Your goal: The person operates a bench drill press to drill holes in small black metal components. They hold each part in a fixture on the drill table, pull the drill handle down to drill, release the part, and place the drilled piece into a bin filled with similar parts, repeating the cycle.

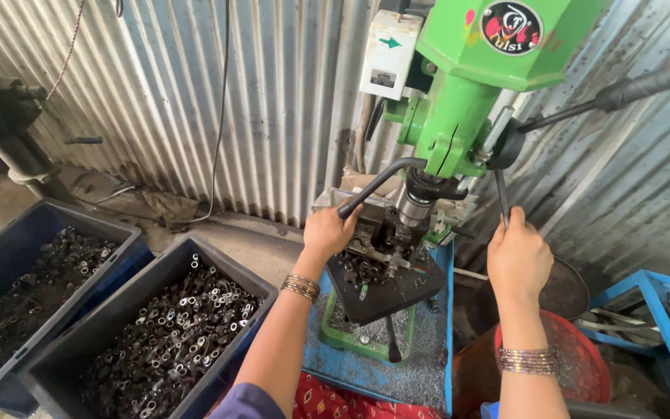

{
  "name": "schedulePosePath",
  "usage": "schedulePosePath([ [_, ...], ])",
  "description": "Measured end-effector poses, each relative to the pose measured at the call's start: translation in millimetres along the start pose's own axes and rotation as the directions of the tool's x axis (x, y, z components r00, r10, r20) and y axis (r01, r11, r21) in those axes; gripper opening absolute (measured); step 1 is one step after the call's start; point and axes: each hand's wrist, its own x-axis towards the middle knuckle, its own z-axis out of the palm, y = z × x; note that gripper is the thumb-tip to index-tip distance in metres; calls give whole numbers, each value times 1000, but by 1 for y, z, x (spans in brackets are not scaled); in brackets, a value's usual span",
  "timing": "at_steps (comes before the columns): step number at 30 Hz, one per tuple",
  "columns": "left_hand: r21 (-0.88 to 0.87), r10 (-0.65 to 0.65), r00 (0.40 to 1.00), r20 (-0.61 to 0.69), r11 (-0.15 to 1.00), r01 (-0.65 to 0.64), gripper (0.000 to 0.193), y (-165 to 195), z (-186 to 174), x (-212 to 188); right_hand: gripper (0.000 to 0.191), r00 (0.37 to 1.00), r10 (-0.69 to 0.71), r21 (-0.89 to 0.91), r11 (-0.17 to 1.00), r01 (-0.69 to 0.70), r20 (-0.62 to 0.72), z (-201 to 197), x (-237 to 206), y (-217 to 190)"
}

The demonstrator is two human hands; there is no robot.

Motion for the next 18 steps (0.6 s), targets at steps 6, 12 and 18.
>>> schedulePosePath([
  [6, -1, -24, 1000, 3, 1000, 24, 48, 0, -1, 1, 23, 996, -60, -7, 998, 59, -67, 22, 1, 7],
  [12, -8, 8, 997, -78, 1000, -9, 47, -3, -1, 5, 29, 995, -64, -37, 997, 61, -73, 32, 5, 2],
  [18, -16, -1, 996, -92, 1000, 0, 45, -3, 1, 7, 27, 992, -66, -52, 997, 61, -106, 38, 7, 0],
])
